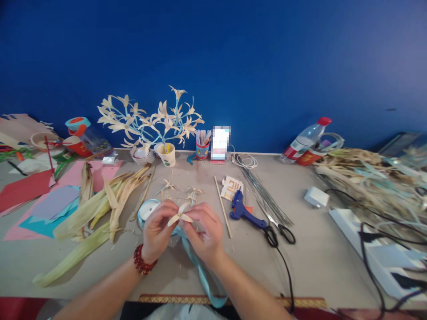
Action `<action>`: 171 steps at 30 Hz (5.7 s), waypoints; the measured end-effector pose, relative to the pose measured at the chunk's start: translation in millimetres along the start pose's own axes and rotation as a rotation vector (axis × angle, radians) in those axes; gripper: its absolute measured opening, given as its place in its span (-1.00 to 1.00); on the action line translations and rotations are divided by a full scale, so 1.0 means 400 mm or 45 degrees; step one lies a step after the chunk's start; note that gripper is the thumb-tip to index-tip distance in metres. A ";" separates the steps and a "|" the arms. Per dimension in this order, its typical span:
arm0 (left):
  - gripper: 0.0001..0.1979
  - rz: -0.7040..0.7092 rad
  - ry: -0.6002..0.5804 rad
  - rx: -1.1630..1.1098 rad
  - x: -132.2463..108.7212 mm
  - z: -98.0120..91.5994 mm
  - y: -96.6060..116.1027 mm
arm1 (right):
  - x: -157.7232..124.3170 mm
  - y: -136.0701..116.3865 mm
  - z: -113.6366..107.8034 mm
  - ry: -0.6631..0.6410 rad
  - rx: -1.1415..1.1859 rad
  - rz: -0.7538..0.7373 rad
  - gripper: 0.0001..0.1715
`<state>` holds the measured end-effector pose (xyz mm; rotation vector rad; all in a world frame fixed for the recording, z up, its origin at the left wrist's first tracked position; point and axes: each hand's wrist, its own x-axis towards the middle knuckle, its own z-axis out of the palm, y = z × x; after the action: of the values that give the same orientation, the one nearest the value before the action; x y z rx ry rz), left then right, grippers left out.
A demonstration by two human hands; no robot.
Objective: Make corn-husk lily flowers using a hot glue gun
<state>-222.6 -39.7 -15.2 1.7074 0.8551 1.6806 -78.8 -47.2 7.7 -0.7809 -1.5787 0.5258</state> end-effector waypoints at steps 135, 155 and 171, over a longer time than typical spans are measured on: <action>-0.86 -0.457 0.430 -0.163 0.002 -0.016 -0.049 | 0.098 0.050 -0.136 0.736 0.422 0.243 -0.65; -0.80 -0.508 0.518 -0.187 0.008 -0.021 -0.058 | 0.044 0.050 -0.086 0.136 0.187 0.595 -0.81; -0.81 -0.586 0.420 -0.296 0.001 -0.007 -0.039 | -0.024 0.039 -0.156 -0.421 -0.471 0.446 -0.48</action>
<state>-225.8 -29.7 -27.2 0.9977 1.0589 1.6757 -14.5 -50.2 0.1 -1.3192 -1.8844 0.6478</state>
